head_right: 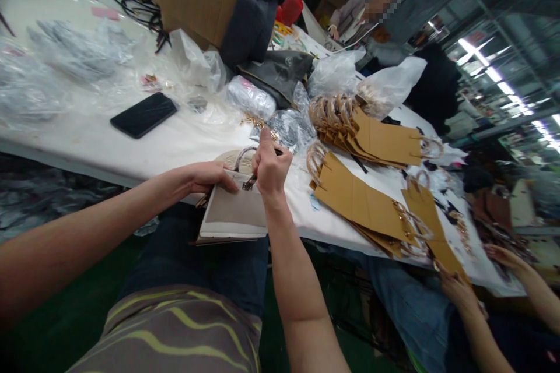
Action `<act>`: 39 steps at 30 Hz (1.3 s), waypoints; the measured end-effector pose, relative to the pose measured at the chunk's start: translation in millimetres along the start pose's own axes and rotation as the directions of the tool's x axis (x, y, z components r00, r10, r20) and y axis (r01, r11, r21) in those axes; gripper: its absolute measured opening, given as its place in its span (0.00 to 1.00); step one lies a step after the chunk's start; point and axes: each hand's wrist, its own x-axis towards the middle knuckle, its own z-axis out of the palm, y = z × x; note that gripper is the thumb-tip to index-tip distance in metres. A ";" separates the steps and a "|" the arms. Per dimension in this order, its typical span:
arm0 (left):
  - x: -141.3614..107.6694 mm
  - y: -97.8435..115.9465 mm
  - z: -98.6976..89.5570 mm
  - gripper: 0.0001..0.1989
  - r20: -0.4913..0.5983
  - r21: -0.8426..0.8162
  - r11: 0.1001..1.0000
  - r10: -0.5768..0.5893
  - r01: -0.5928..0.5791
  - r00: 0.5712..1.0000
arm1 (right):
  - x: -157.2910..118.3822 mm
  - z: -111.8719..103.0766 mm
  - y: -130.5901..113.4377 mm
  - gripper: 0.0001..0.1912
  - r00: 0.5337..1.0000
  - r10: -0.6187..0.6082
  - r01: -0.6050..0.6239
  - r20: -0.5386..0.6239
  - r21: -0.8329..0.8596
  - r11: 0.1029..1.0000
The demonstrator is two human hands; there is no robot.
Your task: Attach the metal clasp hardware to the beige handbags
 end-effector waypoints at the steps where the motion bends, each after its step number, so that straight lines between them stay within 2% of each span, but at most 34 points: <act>1: 0.4 -0.5 0.3 0.21 -0.004 -0.005 1.000 0.003 -0.003 1.000 | -4.1 1.6 0.9 0.34 1.000 -0.019 0.019 0.005 -0.032 0.999; 6: 2.4 -3.3 0.6 0.17 -0.032 0.016 1.000 0.011 -0.010 0.999 | -37.5 -2.6 5.7 0.38 0.987 -0.154 0.148 -0.047 -0.101 0.984; 10: 1.9 -1.8 1.1 0.18 -0.046 0.058 0.998 0.003 -0.001 0.999 | -55.1 -14.1 6.3 0.41 0.972 -0.234 0.228 -0.025 -0.143 0.963; 14: 0.2 2.0 2.6 0.19 -0.042 0.077 0.996 -0.043 0.046 0.998 | -45.9 -16.7 1.8 0.41 0.961 -0.260 0.263 -0.100 0.023 0.965; 17: -0.1 2.7 3.4 0.22 -0.020 0.055 0.998 -0.042 0.043 0.999 | -36.0 -13.8 -1.0 0.40 0.970 -0.215 0.228 -0.116 0.112 0.967; 21: 0.5 -0.3 2.6 0.24 -0.034 0.039 0.999 -0.018 0.019 0.999 | -32.8 -9.4 0.3 0.40 0.987 -0.132 0.138 -0.087 0.064 0.988; 27: -0.8 0.9 1.0 0.23 -0.029 0.035 0.999 0.003 -0.002 1.000 | -47.5 -3.5 4.4 0.40 0.996 0.001 -0.005 -0.090 -0.040 0.999; 29: -2.7 3.3 0.7 0.24 -0.026 0.054 0.999 -0.008 0.010 1.000 | -45.1 -7.9 1.3 0.40 0.996 0.041 -0.042 -0.074 -0.018 0.999; 31: -5.3 5.2 0.2 0.24 -0.008 0.078 0.997 -0.025 0.025 1.000 | -31.6 -22.0 -4.7 0.41 0.996 0.067 -0.062 -0.063 0.075 0.995; 34: -9.3 6.3 -0.7 0.25 0.028 0.079 0.996 -0.037 0.035 0.999 | 4.1 -61.4 -11.2 0.41 0.992 0.080 -0.062 -0.094 0.181 0.981; 36: -11.1 6.5 -1.1 0.26 0.037 0.066 0.997 -0.050 0.047 0.998 | 29.9 -90.5 -6.5 0.40 0.979 0.122 -0.097 -0.162 0.158 0.983; 39: -11.7 7.2 -1.1 0.29 0.012 0.074 0.996 -0.059 0.058 0.998 | 62.4 -121.5 15.7 0.39 0.940 0.265 -0.273 -0.214 -0.009 0.962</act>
